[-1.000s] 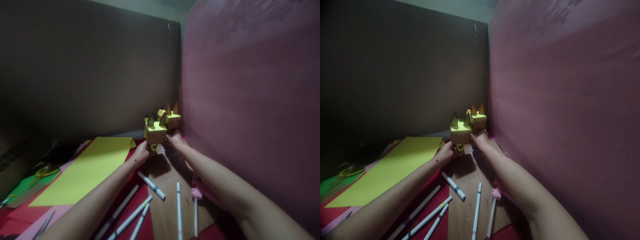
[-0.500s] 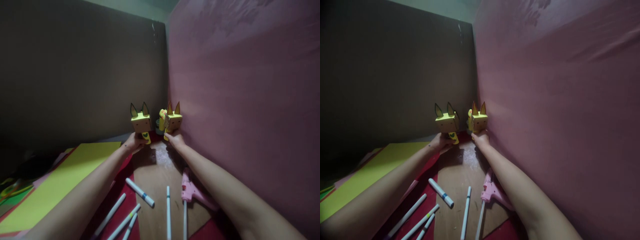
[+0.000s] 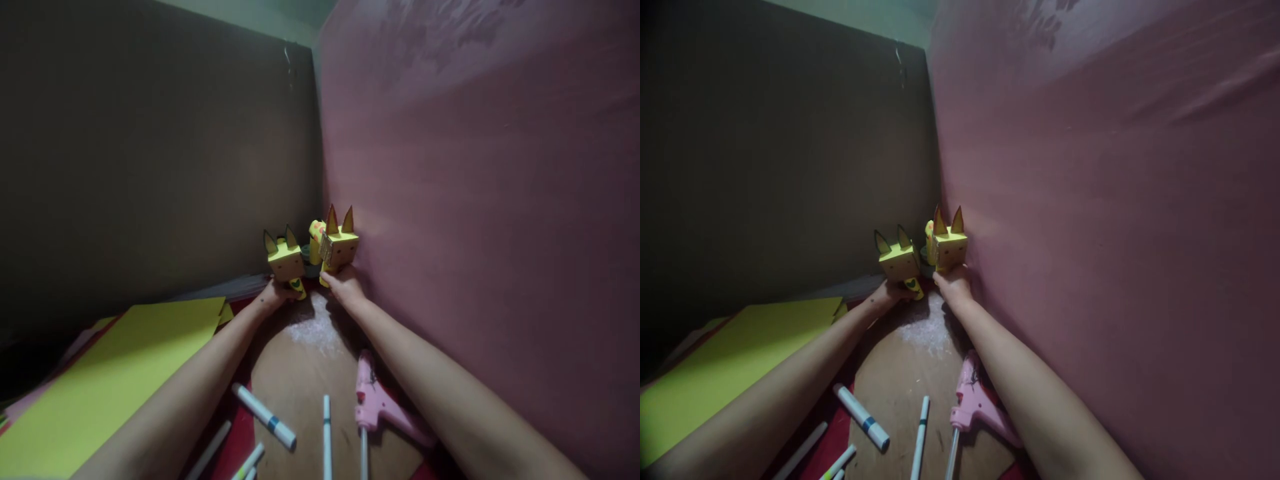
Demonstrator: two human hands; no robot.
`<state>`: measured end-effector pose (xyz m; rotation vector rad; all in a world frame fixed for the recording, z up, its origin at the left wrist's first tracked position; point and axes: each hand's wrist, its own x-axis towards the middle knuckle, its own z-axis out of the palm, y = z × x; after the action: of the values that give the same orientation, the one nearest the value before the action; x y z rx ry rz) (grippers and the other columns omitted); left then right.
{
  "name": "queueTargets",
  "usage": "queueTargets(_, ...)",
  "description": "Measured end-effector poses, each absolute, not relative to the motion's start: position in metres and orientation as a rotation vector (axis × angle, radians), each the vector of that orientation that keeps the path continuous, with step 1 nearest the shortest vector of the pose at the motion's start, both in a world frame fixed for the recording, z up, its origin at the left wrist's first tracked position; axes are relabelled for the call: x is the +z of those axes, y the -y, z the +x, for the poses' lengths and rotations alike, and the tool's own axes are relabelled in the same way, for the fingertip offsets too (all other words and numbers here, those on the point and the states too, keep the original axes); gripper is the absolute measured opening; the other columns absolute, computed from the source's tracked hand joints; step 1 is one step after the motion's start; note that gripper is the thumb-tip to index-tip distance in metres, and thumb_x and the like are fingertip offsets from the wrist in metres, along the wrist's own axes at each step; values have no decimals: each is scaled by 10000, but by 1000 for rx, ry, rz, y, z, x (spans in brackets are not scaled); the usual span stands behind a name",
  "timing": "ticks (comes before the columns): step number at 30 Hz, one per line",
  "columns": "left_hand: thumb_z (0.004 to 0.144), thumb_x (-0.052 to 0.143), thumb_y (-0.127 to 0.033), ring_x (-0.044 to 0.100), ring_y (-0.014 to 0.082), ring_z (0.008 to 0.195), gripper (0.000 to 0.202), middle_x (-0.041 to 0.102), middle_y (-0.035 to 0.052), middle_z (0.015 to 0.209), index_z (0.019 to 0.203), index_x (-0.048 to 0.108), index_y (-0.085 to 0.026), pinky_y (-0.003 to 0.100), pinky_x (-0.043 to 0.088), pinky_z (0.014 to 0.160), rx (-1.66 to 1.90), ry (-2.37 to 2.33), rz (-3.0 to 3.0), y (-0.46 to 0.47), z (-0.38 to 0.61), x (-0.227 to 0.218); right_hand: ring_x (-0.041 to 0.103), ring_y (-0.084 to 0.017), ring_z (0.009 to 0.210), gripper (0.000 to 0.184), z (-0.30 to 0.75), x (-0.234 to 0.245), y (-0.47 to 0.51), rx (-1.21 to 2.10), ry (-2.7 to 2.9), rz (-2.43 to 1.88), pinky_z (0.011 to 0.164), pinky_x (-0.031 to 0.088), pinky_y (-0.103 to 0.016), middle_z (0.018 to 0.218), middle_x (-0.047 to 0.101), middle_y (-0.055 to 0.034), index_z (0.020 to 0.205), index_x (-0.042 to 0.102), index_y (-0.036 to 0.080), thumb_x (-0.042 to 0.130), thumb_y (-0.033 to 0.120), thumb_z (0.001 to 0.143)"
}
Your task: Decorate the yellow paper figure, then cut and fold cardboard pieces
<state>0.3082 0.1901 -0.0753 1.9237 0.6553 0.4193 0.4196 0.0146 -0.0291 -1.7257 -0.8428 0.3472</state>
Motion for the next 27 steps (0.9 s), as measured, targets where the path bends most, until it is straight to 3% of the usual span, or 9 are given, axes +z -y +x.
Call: queueTargets(27,906,583,-320,624,218,987,329,608,96,1177,1188,572,-151,422,545,826,309,-610,1898,-175,309,-66,643,-193,944,284,416,-30,3,248,772,-1774,794,557,-381,1125,632,-72,1136,593,151,593,322,909)
